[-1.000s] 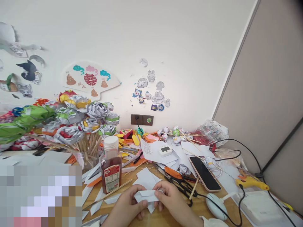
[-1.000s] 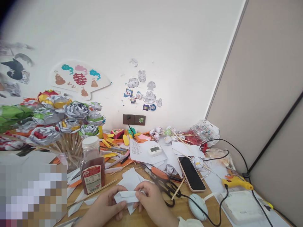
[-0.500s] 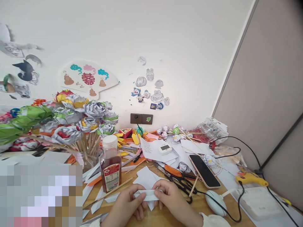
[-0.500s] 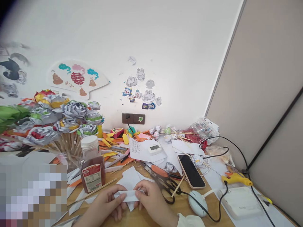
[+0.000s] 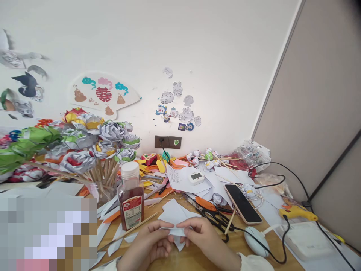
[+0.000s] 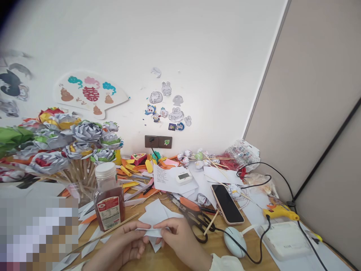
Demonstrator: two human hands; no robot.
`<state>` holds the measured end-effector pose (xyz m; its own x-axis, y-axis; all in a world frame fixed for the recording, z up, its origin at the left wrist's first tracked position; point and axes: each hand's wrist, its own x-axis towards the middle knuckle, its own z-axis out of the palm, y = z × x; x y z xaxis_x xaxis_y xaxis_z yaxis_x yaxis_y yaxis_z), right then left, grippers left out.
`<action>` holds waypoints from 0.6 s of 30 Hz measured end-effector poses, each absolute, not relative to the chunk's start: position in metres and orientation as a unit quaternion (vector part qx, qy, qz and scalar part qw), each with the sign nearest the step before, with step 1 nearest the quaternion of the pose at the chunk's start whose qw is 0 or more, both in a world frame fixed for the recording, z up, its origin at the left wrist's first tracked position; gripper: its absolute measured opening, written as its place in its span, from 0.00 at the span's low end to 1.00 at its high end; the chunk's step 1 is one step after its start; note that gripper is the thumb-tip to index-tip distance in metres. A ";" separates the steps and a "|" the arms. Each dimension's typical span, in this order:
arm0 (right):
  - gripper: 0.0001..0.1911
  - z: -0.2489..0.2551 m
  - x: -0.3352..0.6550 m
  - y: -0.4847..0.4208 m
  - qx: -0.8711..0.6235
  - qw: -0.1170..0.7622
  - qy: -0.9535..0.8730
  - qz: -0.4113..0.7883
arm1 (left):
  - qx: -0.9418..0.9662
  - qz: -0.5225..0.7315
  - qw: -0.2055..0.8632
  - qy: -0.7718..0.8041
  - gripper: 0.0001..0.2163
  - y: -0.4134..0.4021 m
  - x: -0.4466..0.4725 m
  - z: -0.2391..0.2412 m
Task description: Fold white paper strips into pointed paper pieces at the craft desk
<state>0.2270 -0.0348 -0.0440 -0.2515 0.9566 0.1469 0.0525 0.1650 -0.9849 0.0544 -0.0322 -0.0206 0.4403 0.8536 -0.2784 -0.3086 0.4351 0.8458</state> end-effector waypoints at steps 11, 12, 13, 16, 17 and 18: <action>0.13 -0.045 0.231 -0.034 -0.429 0.448 -0.609 0.494 | 0.501 0.359 0.672 0.411 0.19 -0.019 0.058 -0.035; 0.12 -0.046 0.231 -0.032 -0.436 0.447 -0.605 0.494 | 0.508 0.357 0.664 0.417 0.19 -0.019 0.058 -0.036; 0.12 -0.047 0.231 -0.031 -0.445 0.445 -0.600 0.494 | 0.514 0.356 0.657 0.422 0.19 -0.019 0.058 -0.037; 0.10 -0.047 0.231 -0.030 -0.471 0.436 -0.600 0.476 | 0.533 0.350 0.632 0.440 0.20 -0.020 0.059 -0.036; 0.09 -0.047 0.231 -0.030 -0.480 0.433 -0.605 0.465 | 0.541 0.345 0.624 0.447 0.20 -0.021 0.059 -0.034; 0.09 -0.046 0.231 -0.031 -0.487 0.431 -0.612 0.450 | 0.551 0.338 0.615 0.451 0.20 -0.022 0.060 -0.033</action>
